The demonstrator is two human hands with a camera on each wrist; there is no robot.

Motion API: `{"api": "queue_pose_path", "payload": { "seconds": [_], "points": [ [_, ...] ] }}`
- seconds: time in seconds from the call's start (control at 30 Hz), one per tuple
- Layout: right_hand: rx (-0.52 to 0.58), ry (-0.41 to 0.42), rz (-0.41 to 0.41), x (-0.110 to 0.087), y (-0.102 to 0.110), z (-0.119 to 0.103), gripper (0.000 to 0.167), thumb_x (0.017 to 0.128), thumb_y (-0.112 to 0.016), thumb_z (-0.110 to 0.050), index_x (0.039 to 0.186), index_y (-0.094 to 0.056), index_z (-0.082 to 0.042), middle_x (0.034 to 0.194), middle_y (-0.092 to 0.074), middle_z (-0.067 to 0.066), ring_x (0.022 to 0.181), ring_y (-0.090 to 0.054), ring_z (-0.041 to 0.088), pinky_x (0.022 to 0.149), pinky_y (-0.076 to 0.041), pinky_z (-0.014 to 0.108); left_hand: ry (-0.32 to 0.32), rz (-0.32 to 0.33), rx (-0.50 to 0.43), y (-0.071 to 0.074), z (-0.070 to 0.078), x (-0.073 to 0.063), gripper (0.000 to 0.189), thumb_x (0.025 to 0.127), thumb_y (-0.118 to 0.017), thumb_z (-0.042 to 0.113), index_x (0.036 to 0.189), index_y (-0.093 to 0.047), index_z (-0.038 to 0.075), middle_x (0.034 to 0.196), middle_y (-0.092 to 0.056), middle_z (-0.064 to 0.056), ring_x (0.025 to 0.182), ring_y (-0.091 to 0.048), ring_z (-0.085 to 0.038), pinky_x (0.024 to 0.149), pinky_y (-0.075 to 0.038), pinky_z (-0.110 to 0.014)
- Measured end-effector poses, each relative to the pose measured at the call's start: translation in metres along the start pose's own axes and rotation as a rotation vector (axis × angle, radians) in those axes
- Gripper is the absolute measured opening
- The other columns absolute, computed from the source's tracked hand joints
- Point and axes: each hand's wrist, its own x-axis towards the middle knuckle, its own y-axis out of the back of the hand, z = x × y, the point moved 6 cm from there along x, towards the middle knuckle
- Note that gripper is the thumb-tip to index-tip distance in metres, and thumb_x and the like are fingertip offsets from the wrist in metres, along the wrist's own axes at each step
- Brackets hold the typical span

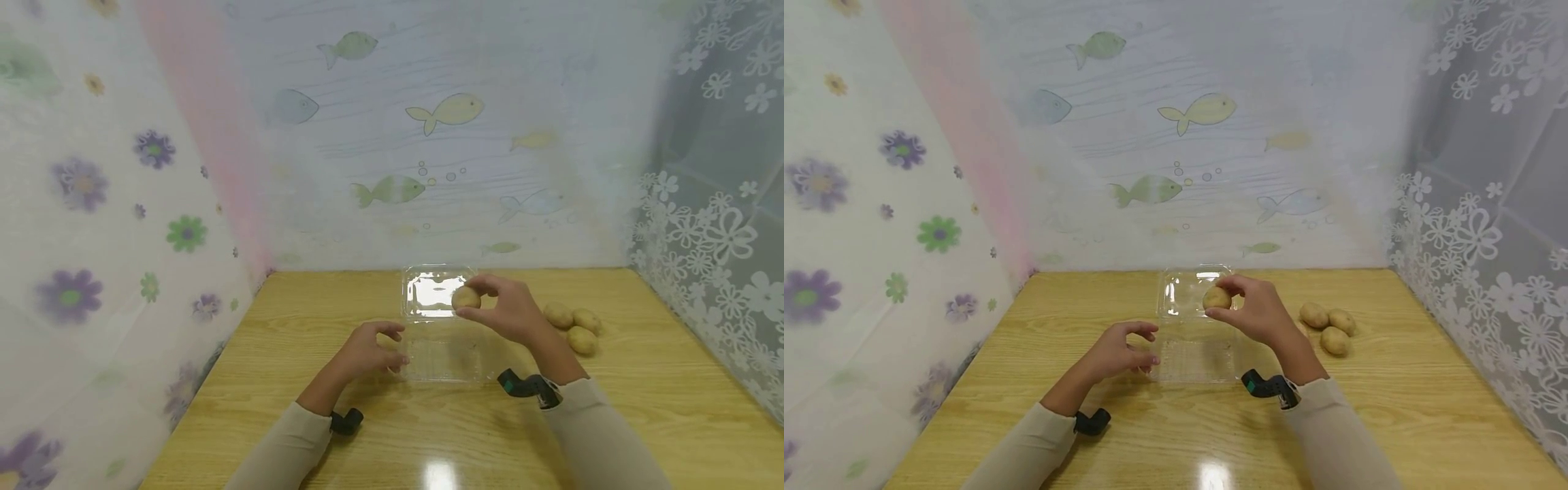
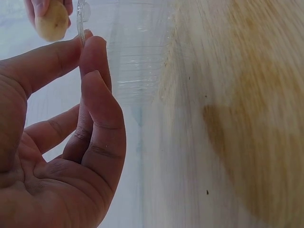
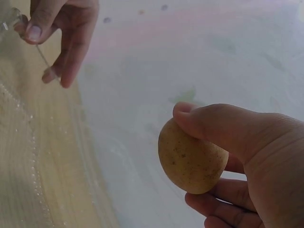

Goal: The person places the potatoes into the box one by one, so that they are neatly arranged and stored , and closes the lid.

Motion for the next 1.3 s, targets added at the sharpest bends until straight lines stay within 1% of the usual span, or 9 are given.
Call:
{"api": "queue_pose_path", "payload": {
  "seconds": [0.2,0.37,0.47,0.6,0.73,0.87,1.07,1.17,1.3],
  "points": [
    [0.004,-0.004,-0.029,0.000,-0.012,0.001,0.051,0.083,-0.087,-0.048,0.121,-0.072,-0.019,0.109,-0.072,-0.003,0.109,-0.068,0.022,0.097,-0.056,0.052,0.007,0.002,-0.009,0.000,0.001,-0.001,0.066,0.086,-0.086,0.018,0.144,-0.059,0.005,0.133,-0.062,-0.020,0.073,-0.076,-0.022,0.065,-0.063,-0.040],
    [0.001,-0.013,-0.043,-0.001,-0.019,-0.002,0.051,0.082,-0.088,-0.046,0.123,-0.073,-0.018,0.112,-0.073,-0.002,0.112,-0.068,0.026,0.097,-0.056,0.055,0.007,-0.002,-0.007,0.000,0.000,0.000,0.065,0.086,-0.086,0.018,0.144,-0.059,0.005,0.133,-0.062,-0.020,0.072,-0.076,-0.022,0.066,-0.063,-0.040],
    [0.000,-0.013,-0.046,-0.001,-0.022,-0.003,0.050,0.082,-0.088,-0.045,0.122,-0.073,-0.019,0.110,-0.073,-0.003,0.111,-0.068,0.025,0.096,-0.056,0.054,0.012,-0.003,-0.010,0.000,0.000,0.000,0.065,0.086,-0.086,0.018,0.144,-0.059,0.005,0.134,-0.062,-0.019,0.073,-0.076,-0.022,0.066,-0.063,-0.040],
    [-0.012,-0.005,-0.047,0.000,-0.026,-0.004,0.046,0.082,-0.089,-0.043,0.119,-0.074,-0.021,0.107,-0.073,-0.006,0.107,-0.068,0.020,0.095,-0.057,0.050,0.015,-0.007,-0.015,0.000,0.000,0.000,0.066,0.087,-0.086,0.019,0.145,-0.058,0.005,0.134,-0.062,-0.019,0.073,-0.077,-0.022,0.066,-0.063,-0.039],
    [-0.011,0.006,-0.055,0.001,-0.030,-0.007,0.044,0.081,-0.090,-0.041,0.117,-0.075,-0.020,0.106,-0.073,-0.007,0.107,-0.069,0.019,0.095,-0.057,0.049,0.019,-0.013,-0.011,0.000,0.001,-0.001,0.067,0.087,-0.086,0.020,0.146,-0.057,0.006,0.135,-0.061,-0.018,0.074,-0.077,-0.023,0.066,-0.064,-0.039],
    [-0.003,0.016,-0.068,0.001,-0.035,-0.010,0.046,0.080,-0.090,-0.040,0.118,-0.075,-0.018,0.104,-0.074,-0.006,0.107,-0.071,0.021,0.095,-0.058,0.050,0.026,-0.014,-0.012,-0.001,0.001,-0.002,0.067,0.087,-0.086,0.020,0.146,-0.057,0.007,0.135,-0.060,-0.017,0.074,-0.077,-0.023,0.067,-0.064,-0.039],
    [0.002,0.016,-0.094,0.000,-0.043,-0.011,0.049,0.082,-0.089,-0.039,0.121,-0.074,-0.015,0.109,-0.075,-0.002,0.110,-0.071,0.023,0.098,-0.056,0.054,0.020,-0.012,-0.017,-0.001,0.001,-0.002,0.068,0.086,-0.086,0.019,0.146,-0.057,0.006,0.134,-0.061,-0.019,0.072,-0.076,-0.022,0.066,-0.064,-0.039],
    [0.002,0.018,-0.095,-0.001,-0.046,-0.010,0.048,0.082,-0.089,-0.038,0.121,-0.074,-0.015,0.109,-0.075,-0.003,0.111,-0.071,0.023,0.099,-0.056,0.053,0.023,-0.009,-0.014,-0.001,0.001,-0.002,0.068,0.086,-0.087,0.019,0.146,-0.057,0.006,0.133,-0.061,-0.018,0.072,-0.076,-0.023,0.066,-0.064,-0.039],
    [0.009,0.049,-0.093,-0.001,-0.048,-0.013,0.044,0.083,-0.090,-0.036,0.119,-0.074,-0.016,0.106,-0.074,-0.005,0.110,-0.071,0.023,0.098,-0.057,0.053,0.025,-0.008,-0.011,-0.001,0.001,-0.001,0.068,0.085,-0.087,0.019,0.146,-0.057,0.007,0.132,-0.062,-0.018,0.072,-0.077,-0.023,0.066,-0.064,-0.039]
  ]
}}
